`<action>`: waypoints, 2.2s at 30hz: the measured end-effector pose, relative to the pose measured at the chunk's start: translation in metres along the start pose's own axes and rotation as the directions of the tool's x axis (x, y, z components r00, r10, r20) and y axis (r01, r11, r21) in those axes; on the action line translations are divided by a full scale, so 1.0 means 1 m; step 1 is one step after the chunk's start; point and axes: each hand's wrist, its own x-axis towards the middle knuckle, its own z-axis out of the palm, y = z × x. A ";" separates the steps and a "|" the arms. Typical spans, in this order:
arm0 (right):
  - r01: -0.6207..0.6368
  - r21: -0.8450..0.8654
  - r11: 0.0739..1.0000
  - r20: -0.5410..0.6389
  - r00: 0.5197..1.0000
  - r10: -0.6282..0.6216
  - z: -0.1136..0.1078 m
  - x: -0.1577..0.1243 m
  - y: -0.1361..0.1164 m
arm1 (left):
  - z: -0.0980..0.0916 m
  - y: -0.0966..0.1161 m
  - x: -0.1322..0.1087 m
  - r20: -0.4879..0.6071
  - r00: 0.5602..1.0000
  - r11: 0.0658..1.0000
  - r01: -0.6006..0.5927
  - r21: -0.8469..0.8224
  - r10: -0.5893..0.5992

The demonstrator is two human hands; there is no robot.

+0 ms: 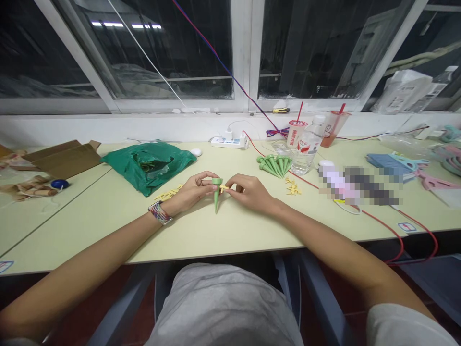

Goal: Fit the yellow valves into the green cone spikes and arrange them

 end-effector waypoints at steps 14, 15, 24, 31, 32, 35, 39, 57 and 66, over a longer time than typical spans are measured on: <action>-0.251 0.093 0.963 0.044 0.968 0.248 0.005 -0.001 -0.007 | 0.000 -0.001 0.002 -0.059 0.998 0.999 -0.026 -0.044 0.024; -0.227 0.075 0.971 0.033 0.974 0.225 0.005 0.000 -0.007 | 0.000 0.000 0.002 -0.057 0.998 0.998 -0.025 -0.051 0.022; -0.189 -0.160 0.969 0.037 0.980 0.198 0.002 0.000 -0.006 | 0.001 0.000 0.001 -0.053 0.998 0.998 -0.018 -0.054 0.016; -0.072 -0.368 0.927 0.088 0.990 0.112 0.001 -0.001 -0.009 | 0.002 0.002 0.001 -0.050 0.999 0.999 -0.008 -0.052 0.005; -0.080 -0.390 0.917 0.093 0.988 0.125 0.001 -0.002 -0.009 | 0.002 0.002 0.001 -0.048 0.999 0.999 -0.005 -0.051 0.003; -0.046 -0.410 0.911 0.108 0.989 0.099 0.000 -0.002 -0.008 | 0.001 0.002 0.001 -0.044 0.999 0.999 0.003 -0.052 -0.006; -0.001 -0.414 0.910 0.154 0.986 0.071 0.001 -0.002 -0.009 | 0.001 0.003 0.000 -0.024 1.000 0.998 0.003 -0.060 -0.005; -0.530 0.267 0.805 0.242 0.845 0.476 0.013 0.001 -0.015 | 0.001 0.002 0.000 -0.031 0.999 1.000 -0.019 0.014 0.019; -0.415 0.200 0.888 0.153 0.908 0.390 0.010 0.002 -0.019 | 0.005 0.005 0.000 -0.049 0.998 0.999 -0.032 -0.041 0.030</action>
